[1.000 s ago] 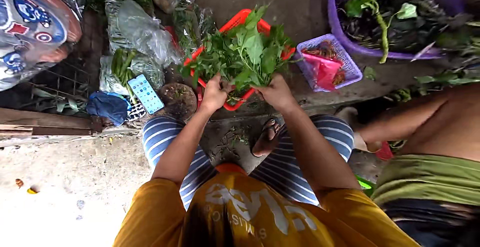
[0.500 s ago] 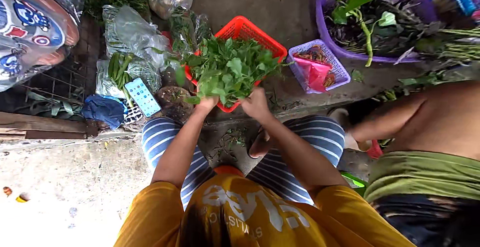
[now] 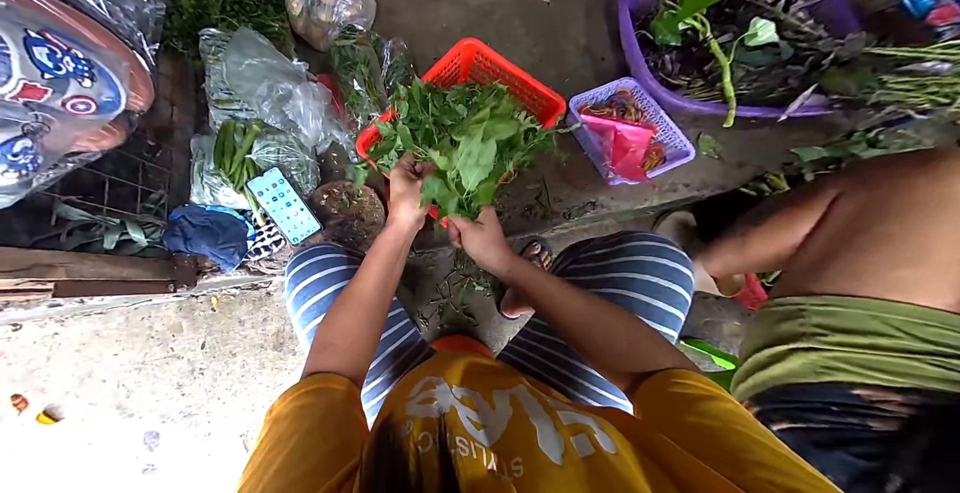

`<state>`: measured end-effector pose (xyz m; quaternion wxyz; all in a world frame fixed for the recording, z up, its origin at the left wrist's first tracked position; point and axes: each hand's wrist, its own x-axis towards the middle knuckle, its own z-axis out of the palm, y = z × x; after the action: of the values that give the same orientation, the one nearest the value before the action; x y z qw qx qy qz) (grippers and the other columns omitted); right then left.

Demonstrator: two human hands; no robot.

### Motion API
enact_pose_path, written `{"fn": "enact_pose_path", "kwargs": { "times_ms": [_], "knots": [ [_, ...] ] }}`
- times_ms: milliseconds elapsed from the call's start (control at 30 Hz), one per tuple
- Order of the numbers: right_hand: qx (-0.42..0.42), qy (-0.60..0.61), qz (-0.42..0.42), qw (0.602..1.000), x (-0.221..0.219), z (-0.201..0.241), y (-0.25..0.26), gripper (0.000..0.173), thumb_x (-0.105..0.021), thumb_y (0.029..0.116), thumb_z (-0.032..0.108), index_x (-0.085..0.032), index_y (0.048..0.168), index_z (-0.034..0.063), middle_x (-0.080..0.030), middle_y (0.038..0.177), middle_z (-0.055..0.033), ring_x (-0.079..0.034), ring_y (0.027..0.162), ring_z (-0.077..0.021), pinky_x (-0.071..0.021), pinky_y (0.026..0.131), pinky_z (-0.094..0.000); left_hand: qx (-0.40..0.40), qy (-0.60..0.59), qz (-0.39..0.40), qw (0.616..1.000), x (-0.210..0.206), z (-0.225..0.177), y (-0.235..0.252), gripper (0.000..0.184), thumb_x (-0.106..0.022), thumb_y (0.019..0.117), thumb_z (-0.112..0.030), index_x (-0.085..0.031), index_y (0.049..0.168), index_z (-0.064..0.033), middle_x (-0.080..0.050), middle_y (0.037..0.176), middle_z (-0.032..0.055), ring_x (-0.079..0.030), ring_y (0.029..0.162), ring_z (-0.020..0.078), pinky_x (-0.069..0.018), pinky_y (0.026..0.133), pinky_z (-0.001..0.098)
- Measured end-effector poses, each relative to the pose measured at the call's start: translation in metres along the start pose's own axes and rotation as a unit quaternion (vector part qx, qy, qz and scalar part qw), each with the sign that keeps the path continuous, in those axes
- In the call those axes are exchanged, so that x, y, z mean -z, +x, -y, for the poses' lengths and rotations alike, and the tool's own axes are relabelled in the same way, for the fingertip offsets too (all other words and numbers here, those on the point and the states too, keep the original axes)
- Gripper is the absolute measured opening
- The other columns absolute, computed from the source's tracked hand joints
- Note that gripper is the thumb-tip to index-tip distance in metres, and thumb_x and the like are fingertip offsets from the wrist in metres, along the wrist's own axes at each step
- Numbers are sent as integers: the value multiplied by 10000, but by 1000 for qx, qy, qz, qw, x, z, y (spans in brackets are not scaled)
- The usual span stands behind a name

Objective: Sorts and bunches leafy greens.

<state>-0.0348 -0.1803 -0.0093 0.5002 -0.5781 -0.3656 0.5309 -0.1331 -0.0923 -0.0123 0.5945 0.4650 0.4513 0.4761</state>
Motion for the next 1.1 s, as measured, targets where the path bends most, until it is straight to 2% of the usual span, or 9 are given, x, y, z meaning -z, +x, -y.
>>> {"fn": "enact_pose_path", "kwargs": {
  "times_ms": [67,200,300,433,500,700,833,1000,1100],
  "knots": [
    [-1,6,-8,1000,5,2,2,161,-503,1001,-41,-594,886,24,-505,565,62,-482,477,-25,-457,509,-194,6,3,3,1000,0,-2,-1,242,-484,968,92,-531,1201,48,-583,926,18,-586,823,33,-530,783,240],
    [24,116,-80,990,30,-3,31,237,-460,1096,188,-614,970,59,-524,567,68,-484,439,-31,-472,447,-205,39,-75,21,996,5,-1,6,195,-628,952,49,-567,1119,-31,-672,882,-13,-635,765,50,-554,740,243],
    [69,169,-133,974,43,8,43,249,-461,1100,200,-613,980,43,-530,576,57,-478,424,-37,-465,423,-203,74,-108,36,991,6,-2,5,193,-606,964,53,-559,1115,-57,-666,870,-22,-620,716,44,-549,699,226],
    [144,82,-122,979,39,5,40,67,-597,948,-2,-636,948,53,-618,639,60,-527,483,-23,-489,492,-210,104,-110,59,987,-2,1,1,189,-584,962,72,-566,1080,-75,-662,877,-26,-631,744,55,-561,721,243],
    [138,63,-111,982,34,3,39,133,-626,883,-44,-623,938,77,-603,648,72,-515,493,-8,-485,493,-203,111,-104,59,987,-7,1,-1,198,-550,968,89,-553,1080,-74,-659,931,-8,-642,801,71,-571,752,262],
    [24,142,-75,987,32,8,41,43,-677,984,112,-655,985,75,-631,679,0,-431,401,-29,-397,377,-170,45,6,86,995,-10,7,-2,223,-671,916,60,-560,1094,-16,-683,868,4,-647,776,49,-553,745,239],
    [30,155,-78,984,34,6,46,45,-629,994,42,-620,959,16,-609,661,-14,-471,423,-49,-443,416,-191,50,46,88,994,-13,8,-6,220,-676,916,61,-539,1075,-5,-683,870,18,-651,784,46,-552,768,238],
    [29,243,-183,952,48,11,59,124,-487,1084,150,-543,1000,79,-519,653,41,-445,440,-48,-459,444,-206,92,0,72,993,-11,8,-15,236,-643,949,49,-567,1163,-14,-659,896,3,-615,760,57,-544,747,251],
    [63,238,-142,959,65,18,58,150,-471,1090,164,-565,1002,86,-523,658,43,-442,440,-46,-458,442,-204,79,-65,19,995,-2,15,-4,236,-640,930,82,-575,1130,-27,-667,876,-3,-628,725,62,-564,719,243]
  ]
}}
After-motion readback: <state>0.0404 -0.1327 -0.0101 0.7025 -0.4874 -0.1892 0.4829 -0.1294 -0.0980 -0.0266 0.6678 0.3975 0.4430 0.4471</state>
